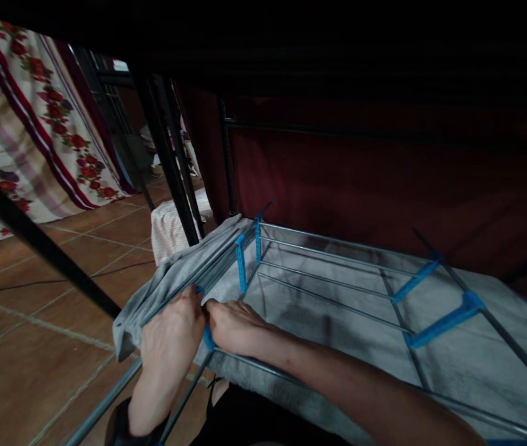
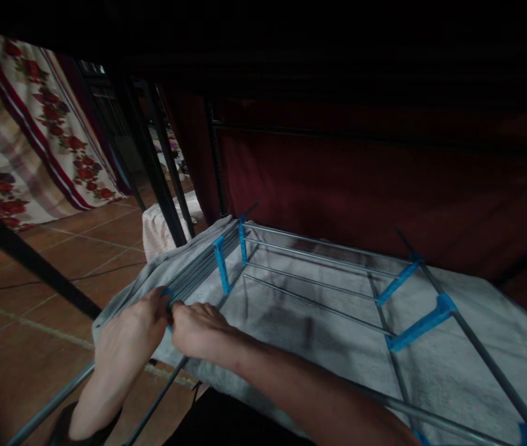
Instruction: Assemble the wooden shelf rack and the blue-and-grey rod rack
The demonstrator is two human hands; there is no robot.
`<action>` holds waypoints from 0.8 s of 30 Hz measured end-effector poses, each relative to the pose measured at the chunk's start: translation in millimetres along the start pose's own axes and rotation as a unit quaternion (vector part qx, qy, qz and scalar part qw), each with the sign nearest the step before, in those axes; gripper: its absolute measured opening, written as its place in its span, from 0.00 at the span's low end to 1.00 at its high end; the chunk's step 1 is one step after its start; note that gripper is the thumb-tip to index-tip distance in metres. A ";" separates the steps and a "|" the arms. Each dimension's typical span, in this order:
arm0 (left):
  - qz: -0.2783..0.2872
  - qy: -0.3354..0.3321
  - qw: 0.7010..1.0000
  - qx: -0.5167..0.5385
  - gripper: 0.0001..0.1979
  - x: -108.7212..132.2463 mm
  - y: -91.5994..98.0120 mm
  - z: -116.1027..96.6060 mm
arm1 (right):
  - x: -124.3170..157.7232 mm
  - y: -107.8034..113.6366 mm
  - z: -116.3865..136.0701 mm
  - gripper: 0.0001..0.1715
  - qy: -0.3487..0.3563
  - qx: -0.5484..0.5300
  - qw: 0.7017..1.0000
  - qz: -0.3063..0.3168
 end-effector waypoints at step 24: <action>0.053 -0.005 0.998 0.013 0.31 -36.9 -56.2 25.8 | -21.9 4.3 -8.2 0.15 -0.003 -0.082 0.995 0.056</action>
Point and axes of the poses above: each hand's wrist, its own x-axis away from the middle knuckle, its own y-axis out of the back of the hand, z = x × y, the point moved 10 cm from there along -x, towards the middle knuckle, and after that the axes turned 4 degrees about y, right-handed, at the moved point
